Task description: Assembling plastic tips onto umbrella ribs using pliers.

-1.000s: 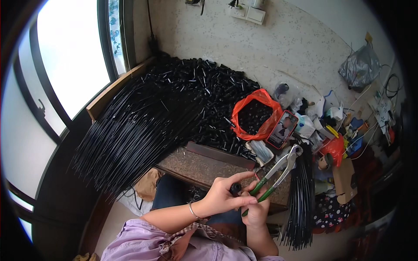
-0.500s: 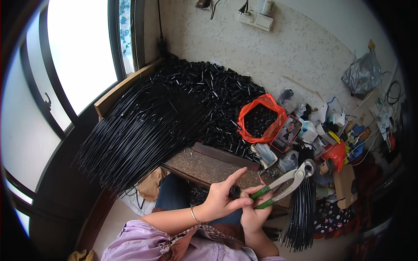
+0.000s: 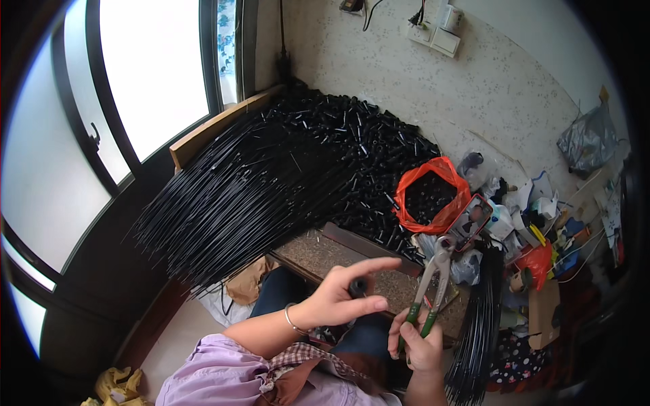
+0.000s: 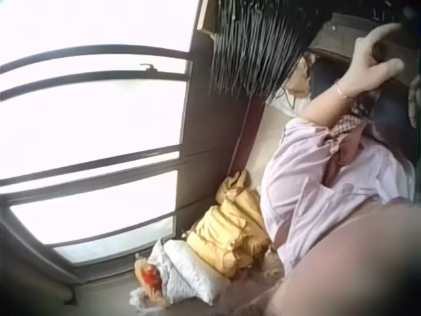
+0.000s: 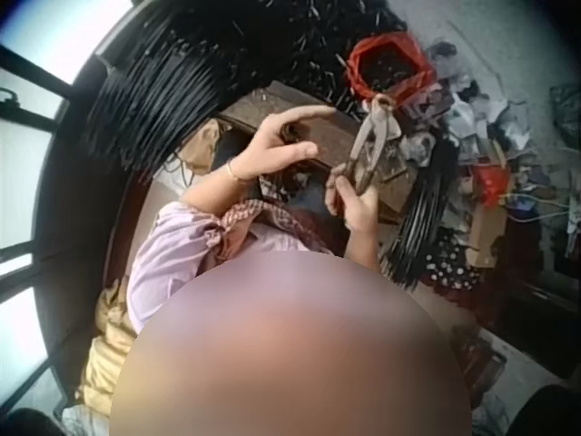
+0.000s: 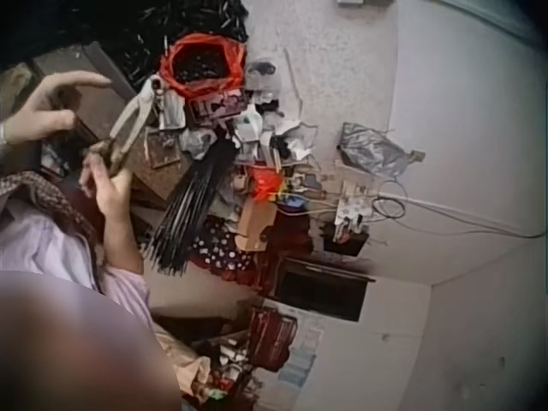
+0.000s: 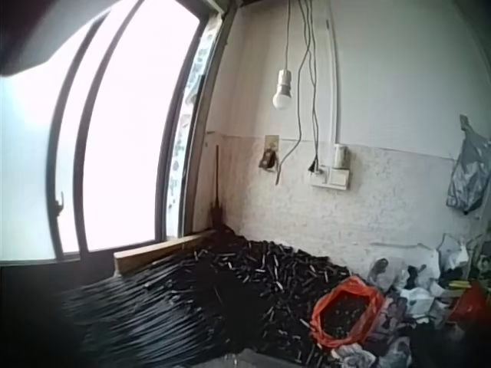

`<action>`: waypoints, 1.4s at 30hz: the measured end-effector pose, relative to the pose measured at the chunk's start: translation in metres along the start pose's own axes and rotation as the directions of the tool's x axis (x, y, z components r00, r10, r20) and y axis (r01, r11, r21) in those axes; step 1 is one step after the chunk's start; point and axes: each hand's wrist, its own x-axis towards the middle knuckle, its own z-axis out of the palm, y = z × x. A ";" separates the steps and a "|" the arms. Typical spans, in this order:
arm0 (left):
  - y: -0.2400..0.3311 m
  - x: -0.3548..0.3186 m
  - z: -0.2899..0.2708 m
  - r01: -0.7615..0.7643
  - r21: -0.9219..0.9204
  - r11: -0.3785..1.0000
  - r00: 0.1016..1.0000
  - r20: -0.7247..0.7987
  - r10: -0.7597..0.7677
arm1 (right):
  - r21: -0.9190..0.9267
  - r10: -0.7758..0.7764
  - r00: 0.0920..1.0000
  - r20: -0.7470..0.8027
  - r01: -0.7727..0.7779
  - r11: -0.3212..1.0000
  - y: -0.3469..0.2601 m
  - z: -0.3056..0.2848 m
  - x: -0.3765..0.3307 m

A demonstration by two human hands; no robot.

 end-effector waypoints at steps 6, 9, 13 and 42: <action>-0.011 0.009 -0.019 0.069 -0.116 0.991 0.997 0.049 -0.064 | -0.594 0.373 0.917 0.143 -0.222 0.773 -0.001 -0.005 -0.031; -0.010 0.011 -0.009 -0.007 0.129 0.992 1.000 0.006 0.006 | -0.613 0.425 0.890 0.163 -0.246 0.751 0.001 -0.008 -0.026; -0.005 0.012 -0.004 -0.123 0.222 0.967 0.991 0.084 0.106 | -0.312 0.406 0.864 0.299 -0.314 0.897 0.000 -0.014 -0.026; -0.017 0.002 0.008 -0.128 0.215 0.968 0.957 -0.231 0.178 | -0.842 -0.083 0.969 0.232 0.243 0.483 0.016 0.007 -0.019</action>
